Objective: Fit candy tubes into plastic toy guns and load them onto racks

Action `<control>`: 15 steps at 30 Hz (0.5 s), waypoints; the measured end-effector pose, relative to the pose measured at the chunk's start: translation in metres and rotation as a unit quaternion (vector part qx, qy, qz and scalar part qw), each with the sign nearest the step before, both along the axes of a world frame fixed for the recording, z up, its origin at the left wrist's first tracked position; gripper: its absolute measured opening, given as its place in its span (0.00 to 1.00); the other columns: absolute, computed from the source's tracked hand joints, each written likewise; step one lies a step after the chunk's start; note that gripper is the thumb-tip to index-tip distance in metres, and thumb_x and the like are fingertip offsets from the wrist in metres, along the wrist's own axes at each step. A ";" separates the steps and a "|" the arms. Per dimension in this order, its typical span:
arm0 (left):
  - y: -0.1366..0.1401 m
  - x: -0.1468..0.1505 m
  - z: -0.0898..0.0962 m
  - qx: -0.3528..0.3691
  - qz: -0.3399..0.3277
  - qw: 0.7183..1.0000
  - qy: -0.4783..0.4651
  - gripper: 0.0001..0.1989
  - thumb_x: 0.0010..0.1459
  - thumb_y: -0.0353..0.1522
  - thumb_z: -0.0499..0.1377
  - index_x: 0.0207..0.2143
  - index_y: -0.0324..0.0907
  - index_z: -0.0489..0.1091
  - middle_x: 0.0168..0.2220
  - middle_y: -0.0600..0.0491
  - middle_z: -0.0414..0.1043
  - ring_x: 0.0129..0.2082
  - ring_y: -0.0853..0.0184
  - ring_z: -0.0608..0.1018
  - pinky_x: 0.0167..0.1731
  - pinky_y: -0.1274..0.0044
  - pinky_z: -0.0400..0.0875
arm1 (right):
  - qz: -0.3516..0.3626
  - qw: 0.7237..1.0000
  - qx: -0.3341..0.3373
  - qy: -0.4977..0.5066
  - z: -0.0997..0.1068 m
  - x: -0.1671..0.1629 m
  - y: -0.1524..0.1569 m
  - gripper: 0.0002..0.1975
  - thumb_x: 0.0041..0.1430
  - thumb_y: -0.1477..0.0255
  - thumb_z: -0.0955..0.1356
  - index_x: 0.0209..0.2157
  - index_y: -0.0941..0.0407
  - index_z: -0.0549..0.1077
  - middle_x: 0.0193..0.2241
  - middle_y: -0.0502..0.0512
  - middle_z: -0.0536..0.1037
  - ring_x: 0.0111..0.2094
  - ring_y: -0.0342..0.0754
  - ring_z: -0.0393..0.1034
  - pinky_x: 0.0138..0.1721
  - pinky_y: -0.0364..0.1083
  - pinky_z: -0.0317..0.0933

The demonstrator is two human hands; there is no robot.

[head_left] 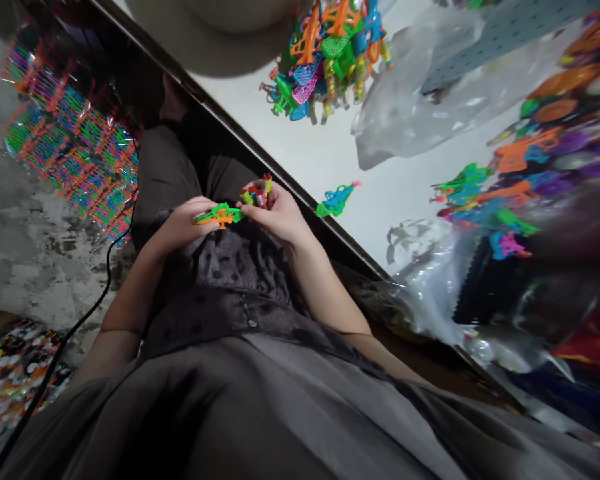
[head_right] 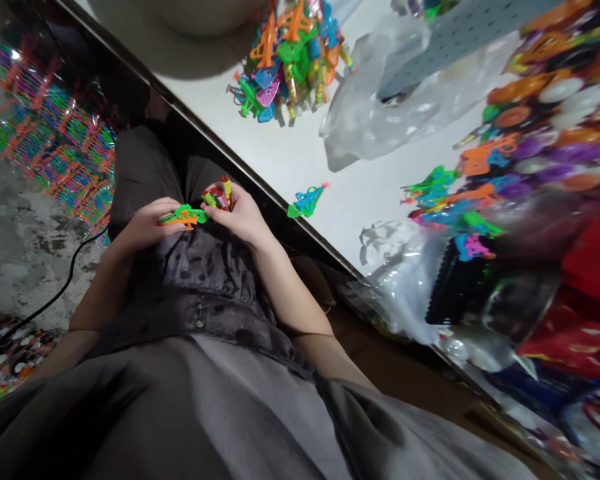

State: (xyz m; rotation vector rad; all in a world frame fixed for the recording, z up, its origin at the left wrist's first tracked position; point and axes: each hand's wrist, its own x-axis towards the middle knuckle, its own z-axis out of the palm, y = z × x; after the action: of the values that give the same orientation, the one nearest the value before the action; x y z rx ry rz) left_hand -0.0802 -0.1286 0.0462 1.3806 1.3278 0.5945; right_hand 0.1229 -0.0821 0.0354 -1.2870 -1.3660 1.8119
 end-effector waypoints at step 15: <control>-0.012 0.043 -0.022 -0.071 0.321 0.904 -0.273 0.16 0.54 0.37 0.57 0.43 0.43 0.57 0.37 0.53 0.70 0.39 0.70 0.76 0.44 0.74 0.70 | -0.036 0.983 -0.166 0.076 0.000 -0.029 -0.022 0.29 0.38 0.55 0.75 0.39 0.54 0.64 0.24 0.45 0.69 0.18 0.36 0.60 0.17 0.38 0.54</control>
State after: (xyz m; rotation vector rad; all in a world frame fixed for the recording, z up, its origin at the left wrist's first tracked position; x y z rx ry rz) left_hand -0.0371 -0.1402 0.0242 0.5548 1.3033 1.1994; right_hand 0.0936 -0.1037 0.0351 -1.3080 -0.9528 2.1020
